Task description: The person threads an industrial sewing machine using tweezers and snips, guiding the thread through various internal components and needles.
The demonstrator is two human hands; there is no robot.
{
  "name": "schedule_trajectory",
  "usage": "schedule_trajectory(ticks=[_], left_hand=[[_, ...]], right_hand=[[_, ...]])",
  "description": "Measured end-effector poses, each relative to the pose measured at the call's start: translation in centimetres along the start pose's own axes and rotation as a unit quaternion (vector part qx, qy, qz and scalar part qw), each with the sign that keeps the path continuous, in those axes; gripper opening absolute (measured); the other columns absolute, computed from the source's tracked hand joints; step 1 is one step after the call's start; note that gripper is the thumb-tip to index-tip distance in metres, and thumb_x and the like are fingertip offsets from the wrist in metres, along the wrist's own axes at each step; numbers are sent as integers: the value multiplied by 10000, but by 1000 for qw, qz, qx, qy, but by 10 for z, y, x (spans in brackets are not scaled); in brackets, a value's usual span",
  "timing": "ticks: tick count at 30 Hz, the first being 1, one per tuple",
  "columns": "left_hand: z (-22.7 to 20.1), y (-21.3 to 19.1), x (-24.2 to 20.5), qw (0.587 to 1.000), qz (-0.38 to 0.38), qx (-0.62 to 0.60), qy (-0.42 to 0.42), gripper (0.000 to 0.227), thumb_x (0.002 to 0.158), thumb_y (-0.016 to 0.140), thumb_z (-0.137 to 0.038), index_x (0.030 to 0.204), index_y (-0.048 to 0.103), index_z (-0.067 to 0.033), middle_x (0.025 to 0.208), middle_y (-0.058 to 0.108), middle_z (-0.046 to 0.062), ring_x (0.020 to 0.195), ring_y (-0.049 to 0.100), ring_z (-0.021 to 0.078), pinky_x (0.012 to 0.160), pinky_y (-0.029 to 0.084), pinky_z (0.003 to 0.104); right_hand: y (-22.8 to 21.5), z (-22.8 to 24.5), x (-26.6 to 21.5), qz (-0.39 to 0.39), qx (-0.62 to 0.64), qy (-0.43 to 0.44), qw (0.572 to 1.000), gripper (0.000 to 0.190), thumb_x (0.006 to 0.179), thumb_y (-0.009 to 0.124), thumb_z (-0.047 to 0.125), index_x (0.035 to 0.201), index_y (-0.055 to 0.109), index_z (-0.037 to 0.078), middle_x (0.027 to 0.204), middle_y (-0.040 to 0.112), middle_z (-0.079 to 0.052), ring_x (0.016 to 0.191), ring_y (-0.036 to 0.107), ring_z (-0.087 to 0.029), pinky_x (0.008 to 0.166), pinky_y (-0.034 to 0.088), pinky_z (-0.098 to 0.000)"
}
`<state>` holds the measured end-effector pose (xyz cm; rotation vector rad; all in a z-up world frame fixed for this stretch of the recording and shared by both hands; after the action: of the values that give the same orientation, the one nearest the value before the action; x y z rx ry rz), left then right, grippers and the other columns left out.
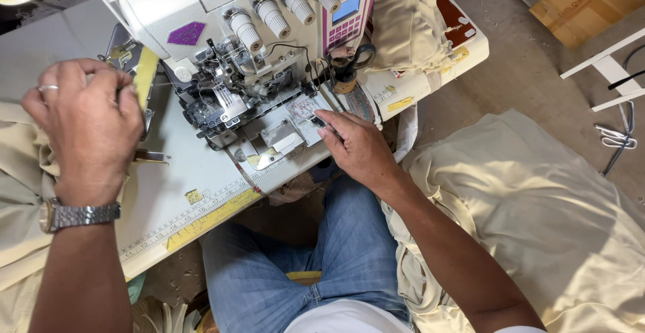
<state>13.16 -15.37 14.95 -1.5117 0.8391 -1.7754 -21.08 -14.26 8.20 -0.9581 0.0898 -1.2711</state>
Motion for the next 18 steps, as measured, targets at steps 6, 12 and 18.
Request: schedule_trajectory(ticks=[6, 12, 18], left_hand=[[-61, 2, 2, 976, 51, -210, -22, 273, 1044, 730, -315, 1186, 751, -82, 1222, 638, 151, 1168, 531, 334, 985, 352, 575], [-71, 44, 5, 955, 96, -258, -115, 384, 987, 731, -438, 1239, 760, -149, 1189, 557, 211, 1211, 470, 391, 1113, 176, 651], [-75, 20, 6, 975, 55, -207, -59, 132, 1022, 665, -216, 989, 737, -111, 1037, 531, 150, 1117, 530, 352, 1094, 257, 642]], right_hand=[[15, -6, 0, 10, 10, 13, 1000, 372, 1016, 623, 204, 1322, 640, -7, 1222, 736, -157, 1070, 726, -287, 908, 577, -379], [12, 1, 1, 1, 27, 3, 1000, 356, 1023, 605, 193, 1317, 640, -5, 1250, 723, -166, 1129, 708, -293, 976, 549, -373], [8, -18, -7, 3, 26, 22, 999, 369, 1022, 604, 168, 1349, 619, -1, 1299, 705, -170, 1163, 701, -294, 1008, 550, -374]])
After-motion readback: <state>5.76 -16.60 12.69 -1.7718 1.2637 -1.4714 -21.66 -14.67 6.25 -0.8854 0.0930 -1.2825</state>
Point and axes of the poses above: each hand's wrist, its own x-axis towards the middle knuckle, its own y-axis out of the palm, z = x × y, the point moved 9 cm from there along x, towards the middle knuckle
